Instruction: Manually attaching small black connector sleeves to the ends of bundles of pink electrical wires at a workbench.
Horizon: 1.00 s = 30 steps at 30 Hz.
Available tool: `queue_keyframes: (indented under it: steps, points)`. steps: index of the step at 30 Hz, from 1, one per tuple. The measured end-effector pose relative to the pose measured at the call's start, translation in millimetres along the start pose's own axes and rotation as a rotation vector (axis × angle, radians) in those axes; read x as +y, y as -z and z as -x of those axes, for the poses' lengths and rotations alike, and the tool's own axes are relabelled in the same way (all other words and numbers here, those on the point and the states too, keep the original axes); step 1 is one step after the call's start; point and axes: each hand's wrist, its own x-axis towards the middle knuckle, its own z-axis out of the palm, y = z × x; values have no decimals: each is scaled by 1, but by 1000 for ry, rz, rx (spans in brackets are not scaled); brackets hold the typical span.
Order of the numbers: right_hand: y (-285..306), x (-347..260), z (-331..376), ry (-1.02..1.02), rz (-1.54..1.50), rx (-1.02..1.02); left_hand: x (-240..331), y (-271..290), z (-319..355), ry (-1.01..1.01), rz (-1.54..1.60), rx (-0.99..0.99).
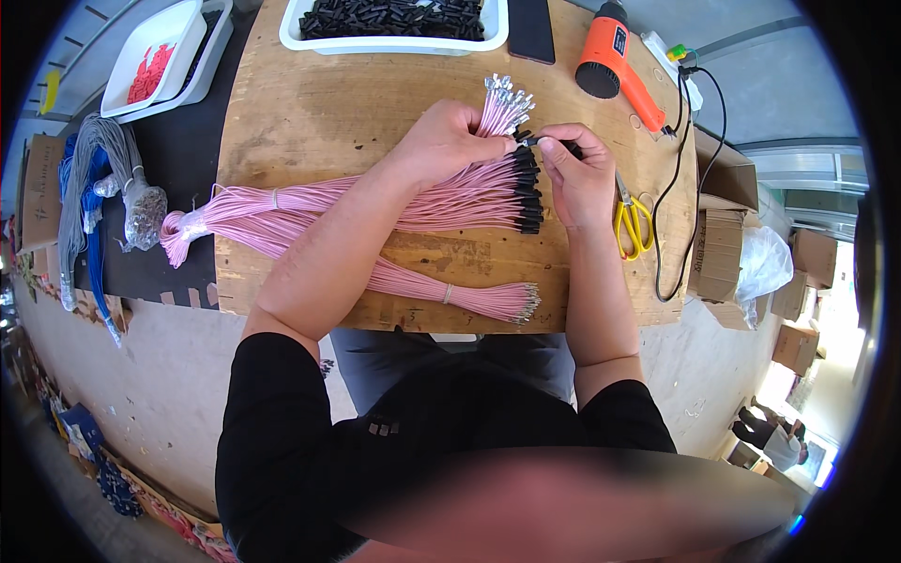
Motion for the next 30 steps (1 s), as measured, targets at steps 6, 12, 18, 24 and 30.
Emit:
queue_keyframes:
  steps: [6,12,18,24,30]
  points:
    - [-1,0,-2,0,-38,6,-10,1,-2,-48,30,29]
    - [6,-6,-6,-118,-197,-25,-12,1,-3,-47,-29,54]
    - [14,-3,-8,-301,-328,-69,-2,-1,0,-23,-47,49]
    - [12,-1,-7,-306,-314,-100,-5,0,-1,-34,-60,34]
    - [12,0,-7,-302,-304,-114,-8,1,-2,-47,-59,28]
